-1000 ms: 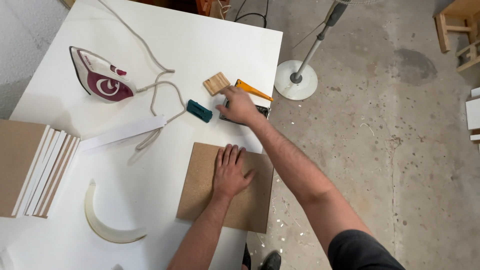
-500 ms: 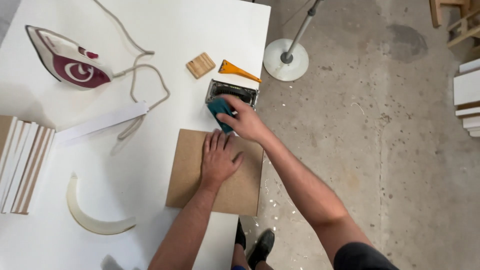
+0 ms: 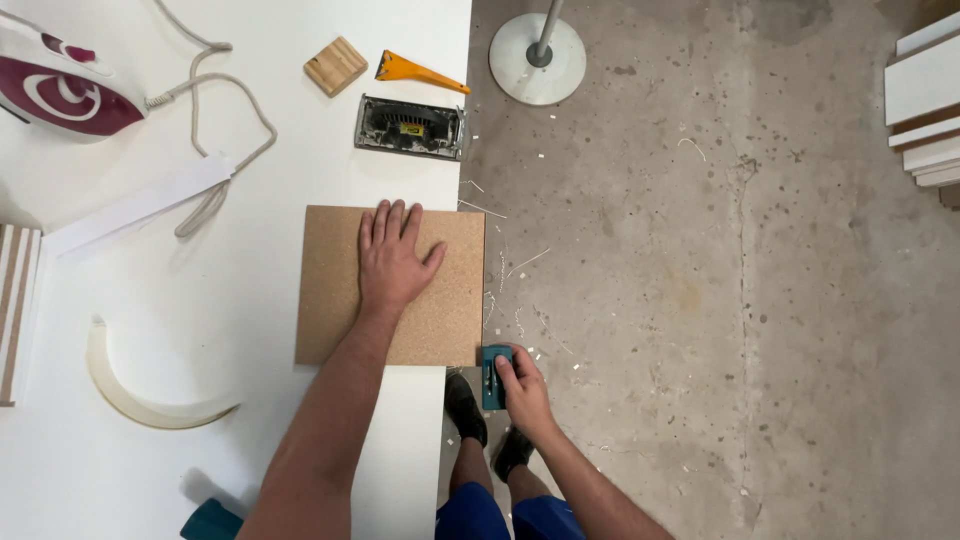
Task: Applying heat-activated edge banding to the edges of wooden panels using an iron, followed by trimming and sanding the excess material.
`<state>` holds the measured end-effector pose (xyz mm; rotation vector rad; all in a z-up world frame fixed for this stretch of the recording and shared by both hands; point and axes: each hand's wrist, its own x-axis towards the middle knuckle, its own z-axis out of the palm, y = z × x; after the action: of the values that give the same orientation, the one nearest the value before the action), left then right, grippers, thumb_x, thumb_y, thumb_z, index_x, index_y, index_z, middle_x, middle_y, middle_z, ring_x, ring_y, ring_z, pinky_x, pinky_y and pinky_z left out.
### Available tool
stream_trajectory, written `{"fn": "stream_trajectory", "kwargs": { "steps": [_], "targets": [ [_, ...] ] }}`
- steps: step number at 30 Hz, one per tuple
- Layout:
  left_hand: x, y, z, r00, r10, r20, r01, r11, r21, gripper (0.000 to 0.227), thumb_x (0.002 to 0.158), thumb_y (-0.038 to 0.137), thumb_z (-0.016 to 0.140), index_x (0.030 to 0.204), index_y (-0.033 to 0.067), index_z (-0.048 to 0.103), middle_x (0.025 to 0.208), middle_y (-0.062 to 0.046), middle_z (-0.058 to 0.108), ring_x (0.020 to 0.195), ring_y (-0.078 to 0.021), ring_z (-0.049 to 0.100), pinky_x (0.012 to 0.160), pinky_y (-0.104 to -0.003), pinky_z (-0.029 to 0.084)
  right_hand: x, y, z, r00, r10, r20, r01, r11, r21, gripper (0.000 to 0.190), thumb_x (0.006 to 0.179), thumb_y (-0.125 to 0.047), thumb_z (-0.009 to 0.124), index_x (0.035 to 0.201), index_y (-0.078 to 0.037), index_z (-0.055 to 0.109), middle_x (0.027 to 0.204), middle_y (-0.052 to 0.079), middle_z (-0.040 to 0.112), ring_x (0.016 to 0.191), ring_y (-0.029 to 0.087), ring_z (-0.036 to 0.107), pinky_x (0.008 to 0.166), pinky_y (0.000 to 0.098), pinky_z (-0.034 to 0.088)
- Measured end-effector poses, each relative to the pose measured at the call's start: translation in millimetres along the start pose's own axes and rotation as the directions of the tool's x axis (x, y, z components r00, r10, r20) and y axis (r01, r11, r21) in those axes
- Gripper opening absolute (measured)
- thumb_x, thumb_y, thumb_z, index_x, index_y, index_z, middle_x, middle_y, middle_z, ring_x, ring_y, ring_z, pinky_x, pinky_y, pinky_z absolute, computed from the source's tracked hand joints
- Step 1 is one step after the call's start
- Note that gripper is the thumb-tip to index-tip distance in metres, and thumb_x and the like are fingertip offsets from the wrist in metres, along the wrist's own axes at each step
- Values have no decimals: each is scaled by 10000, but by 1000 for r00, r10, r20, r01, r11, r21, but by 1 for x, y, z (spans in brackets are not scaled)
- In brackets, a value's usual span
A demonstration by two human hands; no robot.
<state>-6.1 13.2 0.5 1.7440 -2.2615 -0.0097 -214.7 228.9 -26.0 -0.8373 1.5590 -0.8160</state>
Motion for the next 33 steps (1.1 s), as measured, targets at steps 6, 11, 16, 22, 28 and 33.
{"fn": "stream_trajectory", "kwargs": {
  "steps": [6,11,16,22,28,33],
  "targets": [
    [-2,-3,8,1000,0,-16,1,1000,18,712,920,635,605,1443,151,608,1444,-154,578,1451,-337,456,1227,-547,250,1,-3,11,1000,-10,-22,8,998,-61,294,1046,-299,578,1283,-157,680,955,89,727,947,193,652,858,407,540],
    [-3,-2,7,1000,1,1,-1,1000,8,712,936,648,581,1449,155,604,1455,-159,569,1460,-335,442,1230,-548,237,2,-4,15,999,8,-53,-11,998,-64,311,1042,-310,587,1293,-148,675,970,95,738,947,208,654,852,423,544],
    [-1,-3,4,1000,4,13,-4,1000,1,704,949,648,565,1445,152,608,1450,-162,574,1458,-336,444,1227,-550,239,9,-11,20,997,-12,-77,10,1000,-18,283,1036,-279,593,1263,-138,687,929,84,721,897,184,618,831,409,544],
    [0,-1,0,1000,-3,22,3,1000,3,713,939,643,578,1452,148,596,1457,-166,565,1461,-339,437,1232,-552,236,24,-19,20,994,-36,-102,38,999,21,264,1041,-235,595,1243,-94,689,903,76,686,891,184,593,814,396,540],
    [0,2,-9,992,-29,119,29,1000,2,718,953,658,515,1475,168,570,1493,-155,543,1489,-330,406,1249,-548,202,81,-33,14,992,-36,-120,28,997,-69,307,1042,-312,603,1271,-126,688,955,129,723,931,250,655,826,447,542],
    [4,2,-11,993,-29,113,31,999,-16,717,948,646,531,1474,160,567,1488,-165,543,1484,-337,410,1252,-548,197,148,-62,15,983,-79,-166,66,994,-82,344,1039,-362,609,1269,-119,685,980,151,729,947,278,660,820,473,541]
  ]
}}
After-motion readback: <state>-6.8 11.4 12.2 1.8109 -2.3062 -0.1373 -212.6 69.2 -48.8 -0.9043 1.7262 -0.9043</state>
